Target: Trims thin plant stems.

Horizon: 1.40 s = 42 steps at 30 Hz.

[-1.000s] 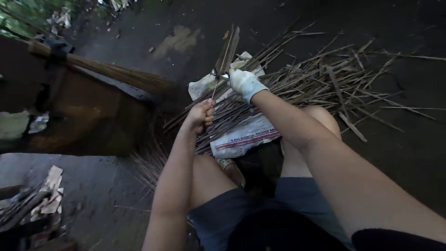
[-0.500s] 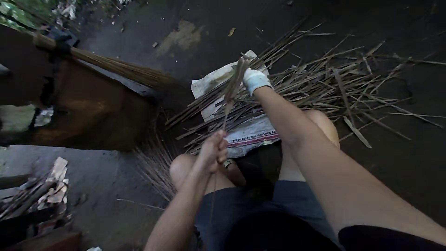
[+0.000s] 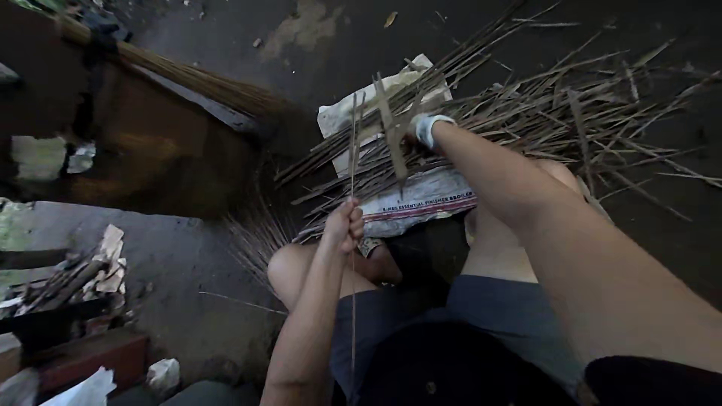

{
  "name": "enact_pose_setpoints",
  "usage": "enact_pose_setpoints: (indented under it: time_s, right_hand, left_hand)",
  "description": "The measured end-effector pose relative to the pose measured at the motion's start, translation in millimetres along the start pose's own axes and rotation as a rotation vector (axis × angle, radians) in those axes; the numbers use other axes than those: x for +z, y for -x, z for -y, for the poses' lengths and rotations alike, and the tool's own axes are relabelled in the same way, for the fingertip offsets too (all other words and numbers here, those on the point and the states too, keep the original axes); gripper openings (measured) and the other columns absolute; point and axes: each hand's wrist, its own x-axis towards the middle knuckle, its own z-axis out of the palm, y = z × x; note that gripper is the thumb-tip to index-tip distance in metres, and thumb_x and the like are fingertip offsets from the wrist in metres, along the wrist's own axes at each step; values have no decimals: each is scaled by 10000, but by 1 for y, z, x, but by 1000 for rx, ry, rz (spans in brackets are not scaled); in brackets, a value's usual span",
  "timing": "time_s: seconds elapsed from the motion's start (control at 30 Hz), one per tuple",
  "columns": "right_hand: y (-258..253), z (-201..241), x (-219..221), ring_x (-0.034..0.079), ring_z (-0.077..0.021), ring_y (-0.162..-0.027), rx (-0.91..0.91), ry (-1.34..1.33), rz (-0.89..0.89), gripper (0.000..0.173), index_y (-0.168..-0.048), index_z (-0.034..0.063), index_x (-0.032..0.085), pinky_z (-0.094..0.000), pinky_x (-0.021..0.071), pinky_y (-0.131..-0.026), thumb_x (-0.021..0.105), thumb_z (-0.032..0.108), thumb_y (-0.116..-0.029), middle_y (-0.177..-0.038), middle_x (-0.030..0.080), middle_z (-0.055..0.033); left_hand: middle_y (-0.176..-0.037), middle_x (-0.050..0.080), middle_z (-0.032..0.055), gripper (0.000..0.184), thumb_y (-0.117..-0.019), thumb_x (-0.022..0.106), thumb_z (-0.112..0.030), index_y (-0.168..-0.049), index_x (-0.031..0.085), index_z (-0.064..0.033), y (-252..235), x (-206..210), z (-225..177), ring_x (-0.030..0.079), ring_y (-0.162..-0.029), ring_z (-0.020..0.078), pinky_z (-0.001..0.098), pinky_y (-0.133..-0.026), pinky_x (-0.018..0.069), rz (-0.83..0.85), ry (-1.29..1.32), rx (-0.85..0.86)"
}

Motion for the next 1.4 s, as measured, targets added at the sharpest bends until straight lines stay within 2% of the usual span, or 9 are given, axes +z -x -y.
enact_pose_setpoints:
  time_s: [0.07,0.17,0.4,0.73,0.97,1.07,1.13,1.23,1.4]
  right_hand:
    - [-20,56,-14,528,-436,-1346,231,-241,43,342,-1372,-12,603,-648,343,-1145,507,136,-1079,-1393,582,-283]
    - [-21,87,-6,603,-442,-1230,253,-379,-35,458,-1332,51,630,-649,454,-1028,485,407,-1083,-1280,650,-246]
    - [-17,79,-23,639,-478,-1153,491,-222,-95,421,-1384,74,558,-700,491,-908,532,318,-1042,-1219,664,-261]
    - [-18,12,-29,611,-408,-1251,733,-390,-312,374,-1300,93,637,-666,475,-981,481,317,-1044,-1301,664,-201]
    - [3,-36,-27,591,-446,-1254,857,-381,-230,351,-1177,-41,676,-681,468,-982,557,251,-1024,-1299,636,-271]
    - [-2,-12,-34,513,-469,-1347,453,-146,13,321,-1332,-49,618,-620,367,-1125,467,92,-1086,-1380,585,-300]
    - [-7,21,-31,569,-476,-1269,214,-74,18,291,-1311,-19,634,-637,412,-1081,511,65,-1061,-1302,628,-287]
    - [-2,75,-24,577,-438,-1258,161,-358,-30,331,-1323,-21,617,-602,429,-1063,453,150,-1093,-1306,620,-273]
    - [11,110,-13,648,-368,-1072,156,-735,-86,497,-1528,206,481,-590,497,-892,550,204,-1036,-1199,676,-207]
  left_hand:
    - [-532,328,-104,250,-1125,349,-306,-1008,519,-165,-24,9,-9,266,-364,-13,134,-345,254,28,2,51]
    - [-540,333,-90,245,-1133,333,-272,-1047,509,-124,-49,25,-27,290,-380,3,153,-360,273,9,-69,115]
    - [-608,321,-64,314,-1143,300,-310,-1143,530,-94,-48,49,-47,278,-420,42,191,-395,270,-4,-541,205]
    - [-639,407,33,389,-1129,339,-383,-1159,579,-78,11,18,-5,368,-466,143,308,-450,374,7,-923,364]
    - [-554,346,-91,287,-1135,276,-226,-992,507,-134,52,-40,30,296,-400,11,161,-372,285,65,-284,80]
    - [-548,412,-104,416,-1137,240,-280,-842,513,-174,30,-39,15,329,-386,-24,116,-359,295,129,54,6]
    - [-601,462,-81,416,-1134,264,-285,-831,523,-166,8,-28,3,351,-394,-27,97,-357,301,233,197,22]
    - [-664,508,-70,361,-1119,318,-291,-894,574,-172,-20,-10,-5,407,-403,-27,87,-356,351,473,432,34]
    - [-577,431,-109,339,-1117,333,-324,-906,572,-209,-19,25,-11,317,-348,-44,90,-317,294,574,387,112]
